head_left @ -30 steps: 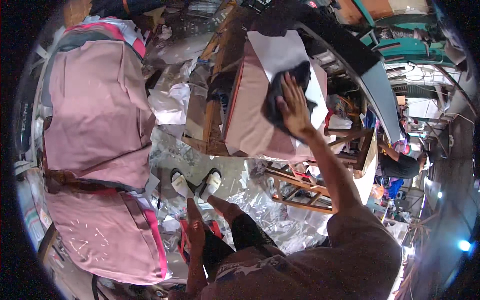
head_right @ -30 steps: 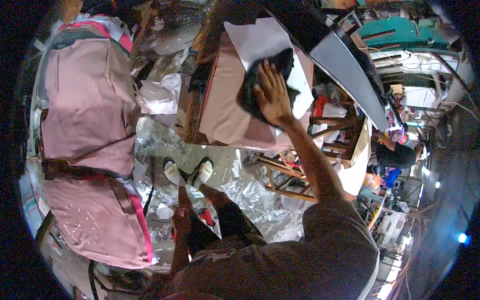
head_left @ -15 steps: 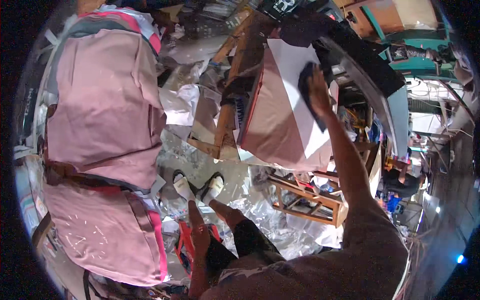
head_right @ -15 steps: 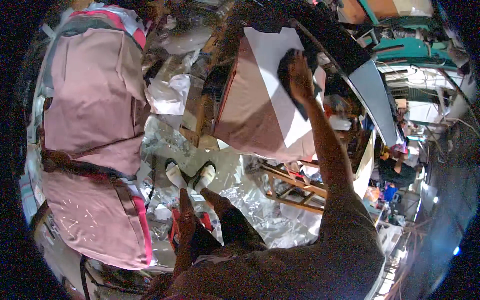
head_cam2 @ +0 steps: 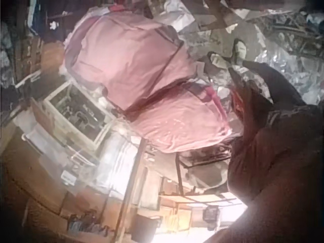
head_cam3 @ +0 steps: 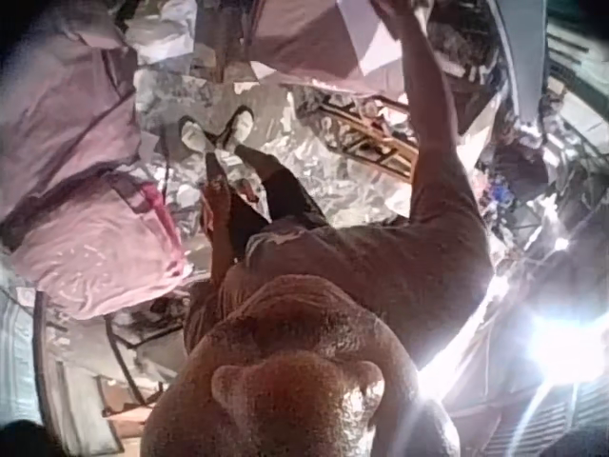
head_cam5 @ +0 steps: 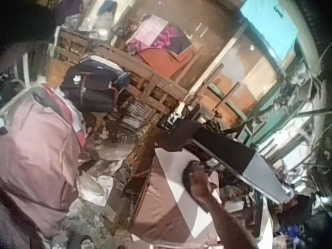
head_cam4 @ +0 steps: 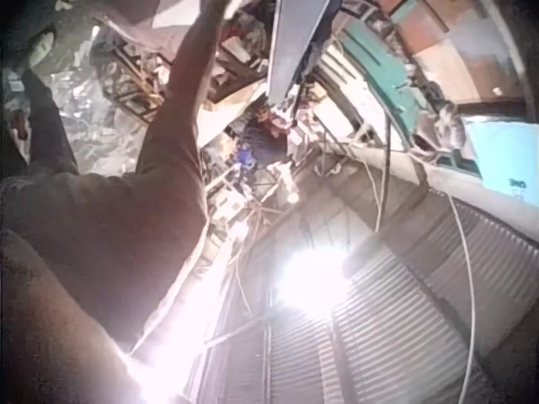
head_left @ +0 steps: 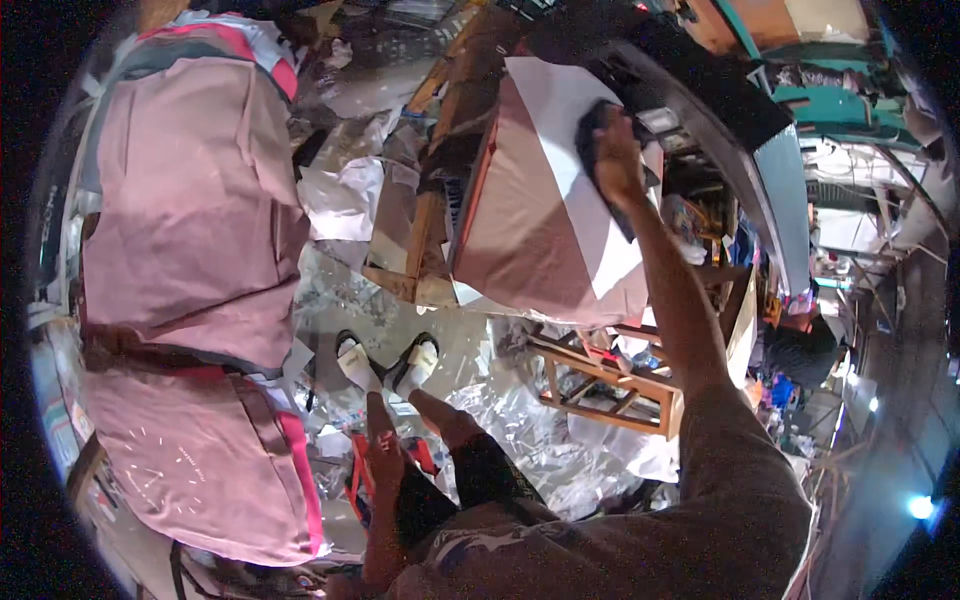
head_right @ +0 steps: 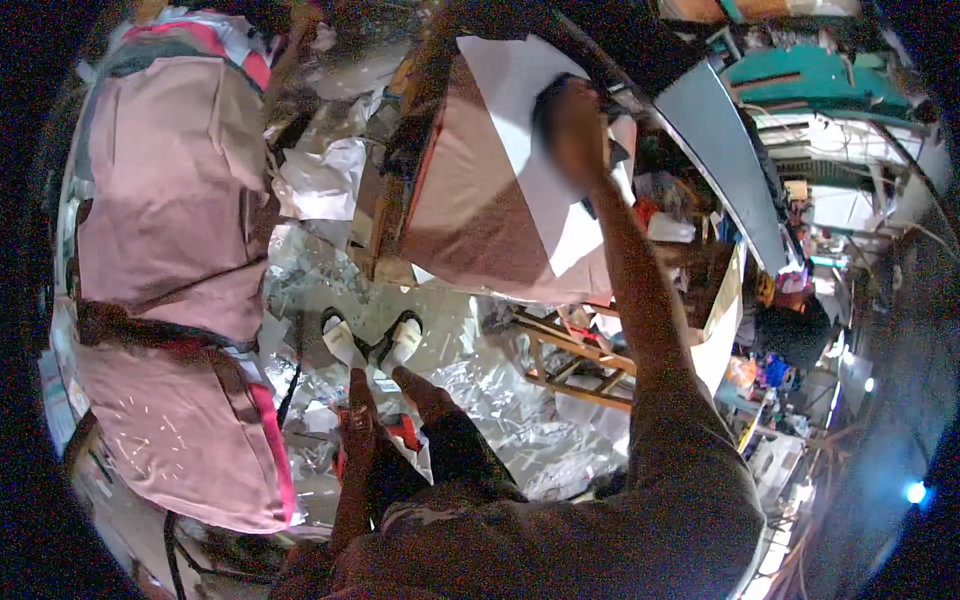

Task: Manually printing designs on shirts using a screen printing press and squeegee.

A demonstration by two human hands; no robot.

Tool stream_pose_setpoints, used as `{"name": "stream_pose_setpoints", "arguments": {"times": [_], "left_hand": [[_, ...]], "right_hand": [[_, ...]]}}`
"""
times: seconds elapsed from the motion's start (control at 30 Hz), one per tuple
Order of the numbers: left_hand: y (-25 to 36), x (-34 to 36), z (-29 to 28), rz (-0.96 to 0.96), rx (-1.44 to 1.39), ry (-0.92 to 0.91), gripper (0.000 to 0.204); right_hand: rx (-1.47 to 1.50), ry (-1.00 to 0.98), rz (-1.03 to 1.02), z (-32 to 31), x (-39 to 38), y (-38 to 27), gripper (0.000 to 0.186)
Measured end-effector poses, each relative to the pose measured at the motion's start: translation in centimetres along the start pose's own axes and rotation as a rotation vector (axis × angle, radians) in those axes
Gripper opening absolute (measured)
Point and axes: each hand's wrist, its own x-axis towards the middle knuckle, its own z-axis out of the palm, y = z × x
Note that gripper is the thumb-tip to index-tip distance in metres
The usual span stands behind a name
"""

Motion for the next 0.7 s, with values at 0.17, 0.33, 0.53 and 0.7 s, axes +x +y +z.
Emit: {"name": "stream_pose_setpoints", "arguments": {"times": [0.17, 0.33, 0.53, 0.7], "left_hand": [[4.6, 1.5, -3.9, -0.223, -0.11, -0.148, 0.028], [9.2, 3.9, -4.2, -0.149, -0.2, -0.083, 0.034], [-2.7, -2.3, -1.2, -0.293, -0.235, -0.044, 0.025], [8.4, 4.3, -5.7, -0.266, -0.146, -0.141, 0.025]], "right_hand": [[0.124, -0.146, 0.074, -8.6, -10.2, -7.3, 0.049], [-0.352, -0.343, 0.114, -3.2, -4.3, -1.0, 0.048], [0.221, -0.248, 0.116, -8.5, -4.6, -15.2, 0.052], [-0.017, -0.232, 0.148, -0.6, 1.5, 1.1, 0.05]]}}
